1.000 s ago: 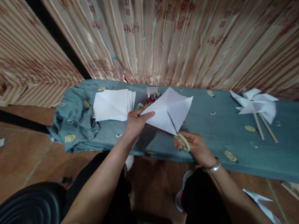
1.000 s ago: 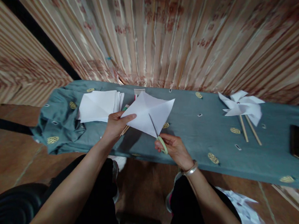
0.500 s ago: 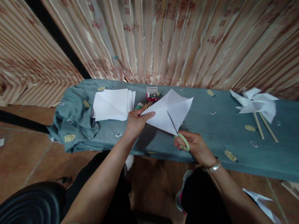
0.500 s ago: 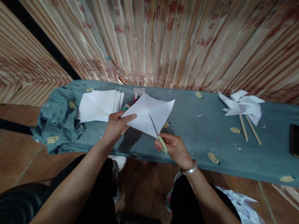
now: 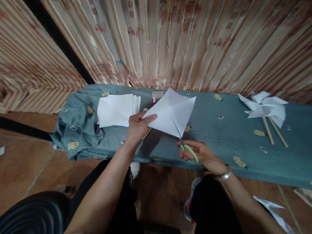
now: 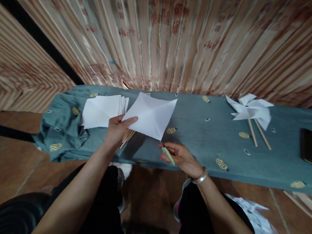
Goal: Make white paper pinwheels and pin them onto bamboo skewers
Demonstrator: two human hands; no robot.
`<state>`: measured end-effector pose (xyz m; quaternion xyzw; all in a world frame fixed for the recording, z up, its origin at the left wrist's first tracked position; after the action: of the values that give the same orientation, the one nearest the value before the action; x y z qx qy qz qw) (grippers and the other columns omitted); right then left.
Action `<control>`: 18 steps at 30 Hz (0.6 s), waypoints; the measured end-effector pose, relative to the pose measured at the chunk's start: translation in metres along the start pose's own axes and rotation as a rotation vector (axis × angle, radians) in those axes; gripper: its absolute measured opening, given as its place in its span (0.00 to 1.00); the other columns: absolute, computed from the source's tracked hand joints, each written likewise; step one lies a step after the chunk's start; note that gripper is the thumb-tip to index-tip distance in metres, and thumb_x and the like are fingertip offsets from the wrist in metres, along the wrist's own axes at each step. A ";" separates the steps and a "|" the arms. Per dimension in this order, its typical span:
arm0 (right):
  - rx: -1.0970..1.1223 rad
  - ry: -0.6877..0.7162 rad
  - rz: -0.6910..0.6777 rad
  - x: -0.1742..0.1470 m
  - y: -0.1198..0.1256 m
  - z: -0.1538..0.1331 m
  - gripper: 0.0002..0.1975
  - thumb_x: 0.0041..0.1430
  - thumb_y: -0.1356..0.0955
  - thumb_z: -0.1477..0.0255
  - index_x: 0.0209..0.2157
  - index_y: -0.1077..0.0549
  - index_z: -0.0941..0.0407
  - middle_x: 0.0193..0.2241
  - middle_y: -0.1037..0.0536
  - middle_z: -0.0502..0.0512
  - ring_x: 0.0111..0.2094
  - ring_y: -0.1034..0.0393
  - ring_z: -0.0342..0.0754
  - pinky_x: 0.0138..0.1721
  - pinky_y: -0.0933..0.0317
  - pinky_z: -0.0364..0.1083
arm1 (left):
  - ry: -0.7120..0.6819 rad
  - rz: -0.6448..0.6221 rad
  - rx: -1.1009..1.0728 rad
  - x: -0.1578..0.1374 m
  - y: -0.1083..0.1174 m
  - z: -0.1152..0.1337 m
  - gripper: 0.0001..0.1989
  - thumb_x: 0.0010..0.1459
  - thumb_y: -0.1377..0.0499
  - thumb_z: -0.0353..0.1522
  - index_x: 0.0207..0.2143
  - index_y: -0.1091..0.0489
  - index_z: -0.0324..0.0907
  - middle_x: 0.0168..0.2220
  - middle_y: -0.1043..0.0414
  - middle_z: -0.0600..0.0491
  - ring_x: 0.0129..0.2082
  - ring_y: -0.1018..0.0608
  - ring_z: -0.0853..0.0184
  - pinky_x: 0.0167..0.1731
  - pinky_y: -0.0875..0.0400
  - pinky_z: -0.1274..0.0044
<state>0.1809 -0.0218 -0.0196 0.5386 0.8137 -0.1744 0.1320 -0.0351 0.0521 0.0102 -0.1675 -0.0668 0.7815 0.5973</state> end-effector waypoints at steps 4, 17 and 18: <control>-0.046 -0.091 -0.114 -0.013 0.016 0.000 0.24 0.38 0.20 0.61 0.38 0.22 0.58 0.25 0.23 0.51 0.25 0.32 0.41 0.27 0.36 0.41 | -0.057 0.028 0.020 0.001 0.009 0.017 0.15 0.28 0.27 0.35 0.20 0.25 0.36 0.20 0.27 0.55 0.20 0.29 0.72 0.23 0.35 0.78; 0.098 0.380 0.605 -0.011 0.095 -0.024 0.24 0.37 0.21 0.54 0.35 0.23 0.53 0.30 0.19 0.52 0.27 0.29 0.44 0.26 0.38 0.43 | 0.097 -0.154 0.171 -0.005 -0.010 -0.014 0.15 0.31 0.27 0.33 0.25 0.21 0.37 0.23 0.25 0.53 0.22 0.26 0.68 0.27 0.32 0.75; 0.094 0.394 0.612 -0.010 0.096 -0.026 0.24 0.37 0.21 0.55 0.35 0.23 0.53 0.30 0.20 0.51 0.27 0.29 0.44 0.27 0.37 0.43 | 0.106 -0.174 0.196 -0.006 -0.012 -0.017 0.14 0.31 0.27 0.32 0.25 0.21 0.37 0.23 0.25 0.52 0.22 0.26 0.67 0.27 0.32 0.75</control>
<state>0.2728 0.0155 -0.0061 0.7859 0.6157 -0.0569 -0.0058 -0.0165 0.0479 -0.0013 -0.1431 0.0273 0.7197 0.6789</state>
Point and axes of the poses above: each hand's wrist, its own x-axis towards the middle knuckle, its own y-axis out of the back of the hand, z = x × y, the point moved 6 cm from there along x, towards the middle knuckle
